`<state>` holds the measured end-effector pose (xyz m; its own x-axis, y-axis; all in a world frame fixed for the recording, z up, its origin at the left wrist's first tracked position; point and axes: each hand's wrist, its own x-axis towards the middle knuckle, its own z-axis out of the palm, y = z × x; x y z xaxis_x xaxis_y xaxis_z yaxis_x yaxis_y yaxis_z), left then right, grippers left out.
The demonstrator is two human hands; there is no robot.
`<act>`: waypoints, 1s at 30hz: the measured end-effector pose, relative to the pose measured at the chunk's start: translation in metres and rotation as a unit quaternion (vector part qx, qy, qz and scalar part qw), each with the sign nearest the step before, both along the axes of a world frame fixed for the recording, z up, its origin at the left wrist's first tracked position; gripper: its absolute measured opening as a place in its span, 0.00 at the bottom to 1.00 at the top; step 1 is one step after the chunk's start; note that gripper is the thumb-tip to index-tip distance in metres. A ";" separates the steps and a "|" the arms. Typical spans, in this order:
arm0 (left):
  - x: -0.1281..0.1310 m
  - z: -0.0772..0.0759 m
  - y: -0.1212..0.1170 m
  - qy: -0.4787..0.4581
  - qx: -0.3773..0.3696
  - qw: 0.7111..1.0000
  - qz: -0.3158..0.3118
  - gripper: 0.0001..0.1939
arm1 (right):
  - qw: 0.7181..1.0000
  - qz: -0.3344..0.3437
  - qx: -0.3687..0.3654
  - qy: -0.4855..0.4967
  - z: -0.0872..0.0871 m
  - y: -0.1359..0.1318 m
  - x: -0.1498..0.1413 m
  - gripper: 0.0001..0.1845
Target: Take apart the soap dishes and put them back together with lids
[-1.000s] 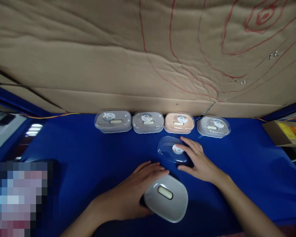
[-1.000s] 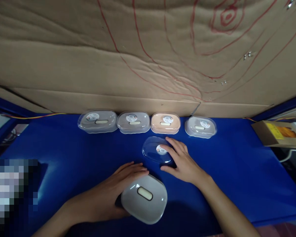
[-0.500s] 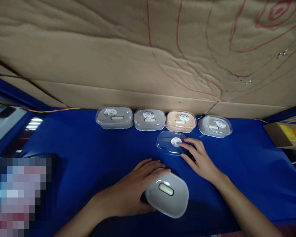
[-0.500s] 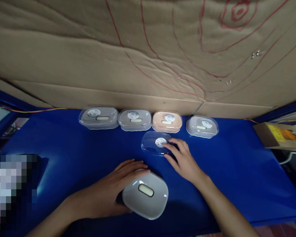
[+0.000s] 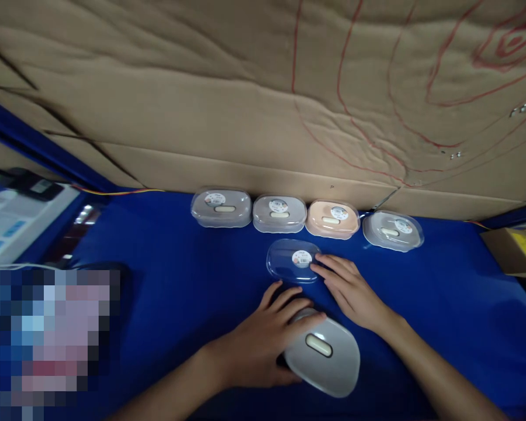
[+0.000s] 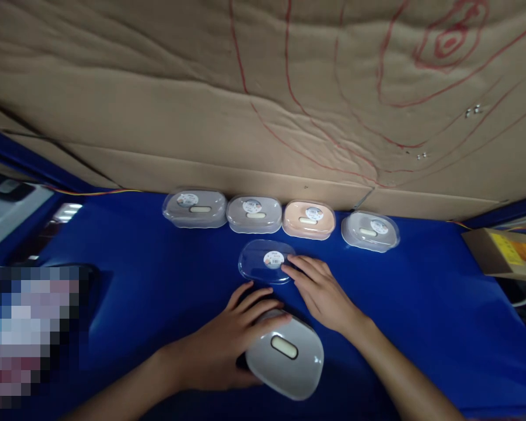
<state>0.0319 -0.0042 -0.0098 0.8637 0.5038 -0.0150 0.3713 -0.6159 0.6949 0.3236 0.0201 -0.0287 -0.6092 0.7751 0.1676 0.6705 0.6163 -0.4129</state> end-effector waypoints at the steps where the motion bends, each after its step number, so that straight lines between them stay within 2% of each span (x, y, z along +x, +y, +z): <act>1: 0.002 -0.002 -0.002 0.000 0.006 1.000 -0.002 0.50 | 1.000 0.017 0.009 -0.010 0.002 0.002 -0.006 0.31; 7: 0.006 -0.018 -0.009 -0.028 0.055 0.998 0.013 0.49 | 0.985 0.157 0.043 -0.061 0.017 0.040 -0.065 0.31; 10: 0.007 -0.022 -0.006 -0.051 0.063 0.997 0.006 0.47 | 0.972 0.213 0.056 -0.080 0.021 0.064 -0.106 0.33; 15: 0.008 -0.027 0.001 -0.070 0.089 0.993 -0.013 0.51 | 0.948 0.265 0.111 -0.135 0.016 0.094 -0.185 0.42; 19: 0.008 -0.030 0.001 -0.067 0.107 0.992 -0.012 0.49 | 0.936 0.262 0.181 -0.153 0.010 0.117 -0.241 0.37; 22: 0.007 -0.032 -0.001 -0.077 0.113 0.991 -0.006 0.50 | 0.927 0.243 0.225 -0.177 0.012 0.141 -0.268 0.32; 26: 0.005 -0.034 -0.003 -0.087 0.123 0.989 -0.003 0.51 | 0.925 0.222 0.234 -0.200 0.019 0.171 -0.285 0.27; 30: 0.003 -0.032 -0.002 -0.085 0.133 0.987 -0.003 0.51 | 0.928 0.208 0.229 -0.209 0.025 0.185 -0.287 0.27</act>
<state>0.0348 -0.0067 -0.0413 0.8450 0.4657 0.2629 0.2592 -0.7866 0.5604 0.0370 0.2047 -0.0036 -0.9256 0.3642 0.1029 0.3779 0.9044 0.1980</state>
